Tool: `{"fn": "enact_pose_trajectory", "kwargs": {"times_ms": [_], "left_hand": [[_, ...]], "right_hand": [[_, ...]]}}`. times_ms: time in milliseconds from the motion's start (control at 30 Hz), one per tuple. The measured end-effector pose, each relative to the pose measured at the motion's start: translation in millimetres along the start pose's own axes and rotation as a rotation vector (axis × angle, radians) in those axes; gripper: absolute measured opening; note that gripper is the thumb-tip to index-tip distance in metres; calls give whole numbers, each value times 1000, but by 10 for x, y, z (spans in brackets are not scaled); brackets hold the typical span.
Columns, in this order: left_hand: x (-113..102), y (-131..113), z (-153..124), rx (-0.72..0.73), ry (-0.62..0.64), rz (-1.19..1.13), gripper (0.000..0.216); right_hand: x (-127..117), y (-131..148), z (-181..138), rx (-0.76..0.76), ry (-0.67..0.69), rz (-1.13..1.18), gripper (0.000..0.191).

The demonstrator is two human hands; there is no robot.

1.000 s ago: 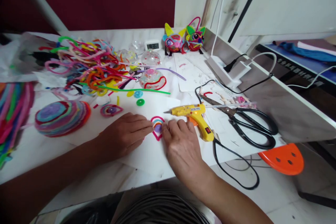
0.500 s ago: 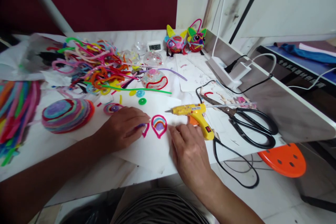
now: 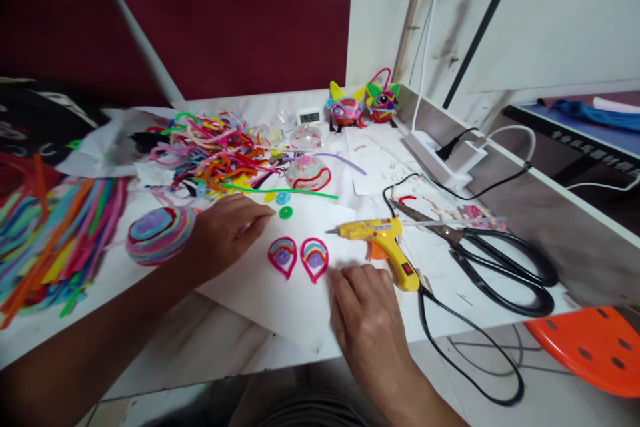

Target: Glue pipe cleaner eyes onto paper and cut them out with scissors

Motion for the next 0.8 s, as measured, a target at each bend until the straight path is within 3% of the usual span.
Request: {"fn": "enact_pose_trajectory", "kwargs": {"times_ms": [100,233,333,600,800], "left_hand": [[-54,171,100,-119,-3,3,14],[-7,399,213,-238,143,-18,15],[20,514,303,-247,221,-8,17],[279,408,278,-179,476,-51,17],[459,410,197,-202,516,-52,17]], "right_hand": [[1,-4,-20,8,-27,19,23],[22,0,-55,12,-54,21,19],[39,-11,-78,12,-74,17,20],[30,-7,-63,-6,-64,31,21],[14,8,-48,10,-65,7,23]]}}
Point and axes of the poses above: each hand's wrist, its own z-axis towards the middle knuckle, its own x-axis out of the palm, y = z × x, the point moved 3 cm from there along z, towards the middle knuckle, and after that the axes turned 8 degrees about -y, right-handed, at the moved point
